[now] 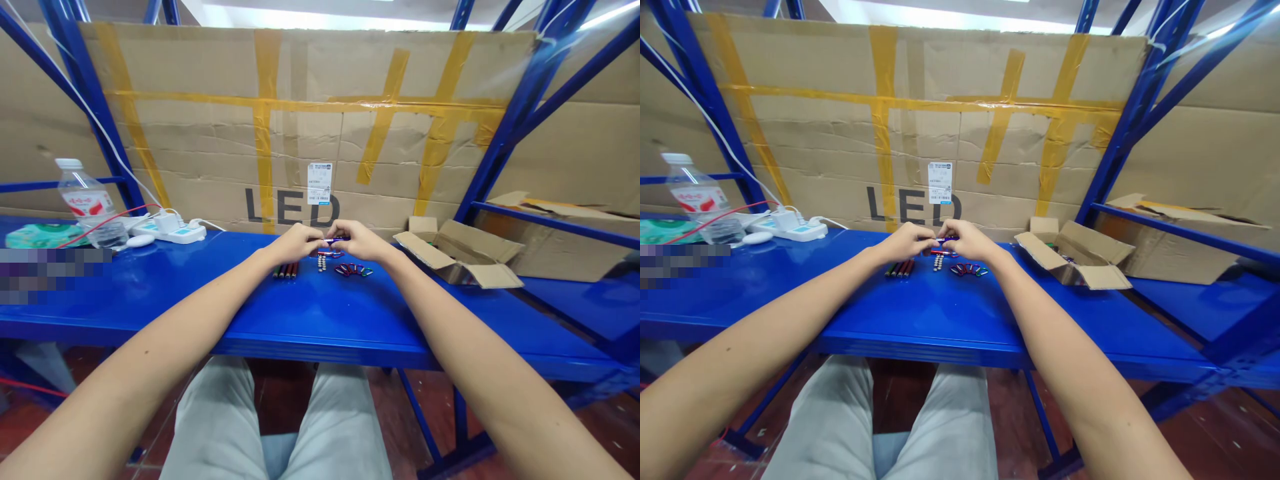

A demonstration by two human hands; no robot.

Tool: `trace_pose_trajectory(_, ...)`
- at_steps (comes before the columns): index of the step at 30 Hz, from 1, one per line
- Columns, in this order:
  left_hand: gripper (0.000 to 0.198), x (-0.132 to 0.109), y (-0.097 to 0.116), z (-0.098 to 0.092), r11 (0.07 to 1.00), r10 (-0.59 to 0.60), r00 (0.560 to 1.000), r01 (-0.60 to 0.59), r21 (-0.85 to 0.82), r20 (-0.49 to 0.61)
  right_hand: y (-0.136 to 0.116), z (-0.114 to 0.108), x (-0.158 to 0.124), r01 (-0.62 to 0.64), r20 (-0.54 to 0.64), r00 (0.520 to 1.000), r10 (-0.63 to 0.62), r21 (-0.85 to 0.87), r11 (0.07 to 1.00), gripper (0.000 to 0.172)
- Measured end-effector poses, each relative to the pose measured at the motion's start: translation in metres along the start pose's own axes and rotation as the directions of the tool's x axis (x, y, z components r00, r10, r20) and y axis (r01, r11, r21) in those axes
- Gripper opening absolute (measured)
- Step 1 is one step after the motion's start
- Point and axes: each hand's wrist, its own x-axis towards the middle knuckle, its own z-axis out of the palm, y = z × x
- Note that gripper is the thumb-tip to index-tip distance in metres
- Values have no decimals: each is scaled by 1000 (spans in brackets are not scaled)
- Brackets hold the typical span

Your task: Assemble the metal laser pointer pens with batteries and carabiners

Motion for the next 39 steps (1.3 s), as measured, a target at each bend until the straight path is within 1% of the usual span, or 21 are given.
trace_pose_trajectory(2, 31, 0, 1, 0, 969, -121, 992, 125, -211, 31, 2, -1, 1, 131, -36, 990, -136, -133, 983, 12)
trace_pose_trajectory(4, 32, 0, 2, 2, 896, -204, 977, 209, -392, 56, 1, 0, 2, 215, -71, 969, -237, -229, 949, 11)
trace_pose_trajectory(7, 39, 2, 0, 6, 795, -226, 972, 221, -565, 62, -2, 2, 3, 259, -117, 945, -306, -302, 917, 10)
trace_pose_trajectory(9, 45, 2, -2, 8, 746, -213, 975, 207, -633, 68, -3, 4, 3, 262, -123, 941, -315, -322, 910, 11)
trace_pose_trajectory(12, 47, 2, -4, 9, 697, -198, 976, 202, -688, 86, -4, 6, 4, 279, -87, 941, -326, -344, 897, 10)
trace_pose_trajectory(14, 47, 3, -5, 8, 673, -200, 976, 204, -711, 91, -4, 7, 3, 300, -66, 937, -343, -354, 886, 9)
trace_pose_trajectory(16, 48, 3, -4, 6, 672, -200, 977, 196, -714, 79, -6, 7, 3, 318, -77, 928, -365, -346, 883, 8)
trace_pose_trajectory(17, 49, 4, -3, 4, 688, -194, 979, 183, -703, 65, -8, 6, 3, 325, -91, 923, -373, -332, 886, 8)
trace_pose_trajectory(19, 50, 4, 0, 2, 751, -164, 986, 142, -645, 27, -11, 6, 2, 321, -128, 921, -369, -289, 902, 8)
trace_pose_trajectory(21, 50, 4, 4, 0, 823, -117, 993, 89, -561, -15, -15, 4, 1, 283, -167, 931, -325, -232, 931, 10)
trace_pose_trajectory(23, 47, 3, 8, -2, 884, -75, 995, 40, -465, -58, -17, 3, 1, 216, -197, 950, -243, -148, 965, 11)
trace_pose_trajectory(25, 42, 2, 11, -1, 938, -47, 992, 5, -346, -114, -17, 1, 1, 131, -199, 971, -135, -37, 991, 13)
trace_pose_trajectory(28, 34, 1, 12, 1, 991, 18, 982, -41, -124, -189, -13, 0, 0, -21, -134, 990, 37, 117, 993, 15)
trace_pose_trajectory(30, 25, 1, 9, 4, 995, 98, 975, -98, 11, -197, -9, -2, 0, -105, -68, 991, 119, 187, 977, 14)
trace_pose_trajectory(31, 22, 0, 8, 5, 989, 141, 971, -129, 70, -191, -8, -2, -1, -129, -37, 989, 140, 216, 968, 14)
trace_pose_trajectory(35, 21, 0, 3, 8, 937, 264, 954, -219, 271, -145, -3, -6, -2, -143, 64, 990, 130, 306, 941, 18)
trace_pose_trajectory(39, 23, 0, 1, 8, 872, 314, 945, -251, 421, -87, -3, -8, -3, -185, 132, 980, 147, 345, 920, 26)
